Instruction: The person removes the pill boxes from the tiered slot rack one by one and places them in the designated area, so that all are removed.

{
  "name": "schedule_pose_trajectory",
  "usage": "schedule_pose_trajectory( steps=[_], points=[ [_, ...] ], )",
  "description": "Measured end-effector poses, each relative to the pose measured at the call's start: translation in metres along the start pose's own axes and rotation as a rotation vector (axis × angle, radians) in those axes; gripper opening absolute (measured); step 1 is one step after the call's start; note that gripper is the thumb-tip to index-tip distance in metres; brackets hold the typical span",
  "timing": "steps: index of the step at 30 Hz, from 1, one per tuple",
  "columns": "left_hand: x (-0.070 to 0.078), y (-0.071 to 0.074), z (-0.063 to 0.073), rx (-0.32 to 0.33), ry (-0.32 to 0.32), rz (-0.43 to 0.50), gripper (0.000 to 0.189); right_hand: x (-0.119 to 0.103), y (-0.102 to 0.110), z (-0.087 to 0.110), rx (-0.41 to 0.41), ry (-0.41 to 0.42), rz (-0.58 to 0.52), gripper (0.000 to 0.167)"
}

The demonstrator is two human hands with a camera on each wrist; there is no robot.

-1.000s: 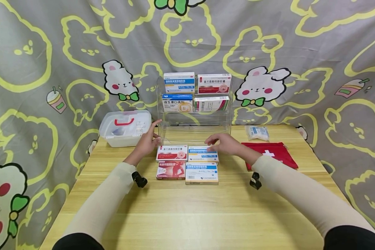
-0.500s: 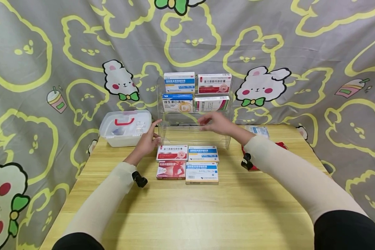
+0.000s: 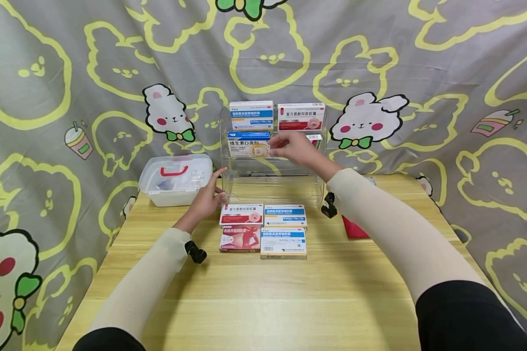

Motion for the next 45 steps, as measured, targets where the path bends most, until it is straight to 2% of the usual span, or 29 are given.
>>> schedule_pose_trajectory(
  steps=[6,10,24,38,45],
  points=[
    [-0.001,0.000,0.000,0.003,-0.008,0.002,0.084,-0.006,0.003,-0.011,0.046,-0.020,-0.052,0.032],
    [-0.002,0.000,-0.001,0.005,-0.014,-0.008,0.084,-0.006,0.005,-0.017,0.069,-0.024,-0.027,0.033],
    [-0.002,0.000,0.000,0.004,-0.026,0.000,0.085,0.003,0.005,-0.029,0.117,-0.105,-0.074,0.036],
    [-0.001,0.001,-0.001,-0.004,-0.006,-0.001,0.084,0.010,-0.006,-0.039,0.137,-0.076,0.046,0.046],
    [-0.001,0.000,-0.001,-0.007,-0.003,0.002,0.085,0.011,-0.008,-0.041,0.124,-0.102,0.038,0.047]
  ],
)
Point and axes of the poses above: each hand's wrist, its own z-axis away from the middle knuckle, its own y-axis out of the back of the hand, x = y × z, the point moved 2 cm from there along -z, towards the middle knuckle, and after that the axes turned 11 degrees about -z, right-handed, at the moved point
